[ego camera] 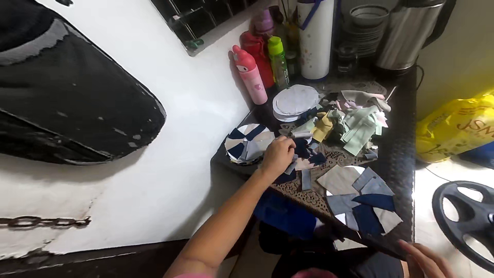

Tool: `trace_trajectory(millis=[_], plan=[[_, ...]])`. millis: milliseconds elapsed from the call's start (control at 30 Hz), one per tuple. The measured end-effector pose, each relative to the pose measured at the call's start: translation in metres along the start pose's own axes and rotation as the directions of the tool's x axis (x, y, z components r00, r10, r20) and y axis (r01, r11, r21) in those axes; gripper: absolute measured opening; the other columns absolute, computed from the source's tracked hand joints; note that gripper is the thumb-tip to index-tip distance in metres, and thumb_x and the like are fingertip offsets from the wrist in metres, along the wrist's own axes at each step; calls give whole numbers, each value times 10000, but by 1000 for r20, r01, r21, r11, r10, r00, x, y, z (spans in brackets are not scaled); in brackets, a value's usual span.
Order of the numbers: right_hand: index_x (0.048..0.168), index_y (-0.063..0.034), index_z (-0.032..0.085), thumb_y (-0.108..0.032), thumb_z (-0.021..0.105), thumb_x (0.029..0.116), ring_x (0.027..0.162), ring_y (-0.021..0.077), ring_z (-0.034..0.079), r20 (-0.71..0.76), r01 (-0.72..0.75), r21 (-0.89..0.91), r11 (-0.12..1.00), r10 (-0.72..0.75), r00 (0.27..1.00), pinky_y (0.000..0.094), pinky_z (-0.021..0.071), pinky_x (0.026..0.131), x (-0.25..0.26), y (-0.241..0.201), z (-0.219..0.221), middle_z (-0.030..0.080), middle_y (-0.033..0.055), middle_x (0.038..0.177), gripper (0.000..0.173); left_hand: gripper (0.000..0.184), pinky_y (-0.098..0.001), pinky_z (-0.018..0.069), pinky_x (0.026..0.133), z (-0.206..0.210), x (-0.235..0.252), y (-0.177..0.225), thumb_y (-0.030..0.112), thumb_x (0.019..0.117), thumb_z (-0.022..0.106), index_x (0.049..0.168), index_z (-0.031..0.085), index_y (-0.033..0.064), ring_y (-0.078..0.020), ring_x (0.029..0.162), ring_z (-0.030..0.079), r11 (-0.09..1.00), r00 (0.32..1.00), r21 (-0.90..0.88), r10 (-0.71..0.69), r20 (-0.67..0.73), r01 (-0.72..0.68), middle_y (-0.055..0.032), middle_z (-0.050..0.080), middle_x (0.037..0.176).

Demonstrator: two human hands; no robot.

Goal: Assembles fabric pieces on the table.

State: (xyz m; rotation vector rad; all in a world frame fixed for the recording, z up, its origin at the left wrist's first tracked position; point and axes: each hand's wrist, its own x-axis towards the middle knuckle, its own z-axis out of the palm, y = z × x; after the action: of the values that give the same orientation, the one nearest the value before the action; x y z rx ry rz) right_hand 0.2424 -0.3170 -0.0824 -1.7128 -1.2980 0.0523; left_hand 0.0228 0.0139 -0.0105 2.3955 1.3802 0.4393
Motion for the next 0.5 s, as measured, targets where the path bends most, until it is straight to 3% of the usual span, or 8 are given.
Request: trace_trajectory(millis=[133, 300, 400, 500], plan=[[1049, 19, 761, -18, 546, 971, 1023, 194, 659, 32, -12, 15, 1000, 12, 999, 272, 533, 928, -21, -15, 9, 691, 204, 1019, 232, 205, -517, 514, 971, 3, 2, 4, 139, 1000, 608, 1074, 742, 3, -332, 1089, 664, 998, 994, 8, 69, 79, -70, -182, 699, 1119], [1015, -31, 784, -21, 568, 947, 980, 267, 682, 122, -7, 50, 999, 1, 993, 378, 554, 902, -48, -30, 33, 718, 176, 986, 227, 161, -533, 538, 939, -22, 10, 1, 77, 987, 632, 1070, 743, -5, -336, 1042, 682, 996, 995, -3, 90, -31, -90, -190, 703, 1106], [1013, -32, 789, -12, 562, 934, 963, 284, 687, 180, -3, 66, 998, -9, 984, 384, 558, 886, -55, -31, 42, 721, 182, 987, 241, 212, -507, 515, 999, -15, 10, 7, 115, 1001, 598, 1103, 753, 13, -312, 1105, 668, 980, 972, -5, 197, 125, -198, -173, 711, 1134], [1011, -31, 791, -12, 561, 934, 960, 270, 690, 161, 6, 60, 998, -15, 987, 369, 559, 887, -51, -34, 42, 724, 170, 980, 243, 279, -486, 469, 1066, 11, 5, 26, 145, 1020, 541, 1149, 742, -1, -330, 1191, 645, 926, 898, -5, 368, 243, -378, -185, 713, 1189]])
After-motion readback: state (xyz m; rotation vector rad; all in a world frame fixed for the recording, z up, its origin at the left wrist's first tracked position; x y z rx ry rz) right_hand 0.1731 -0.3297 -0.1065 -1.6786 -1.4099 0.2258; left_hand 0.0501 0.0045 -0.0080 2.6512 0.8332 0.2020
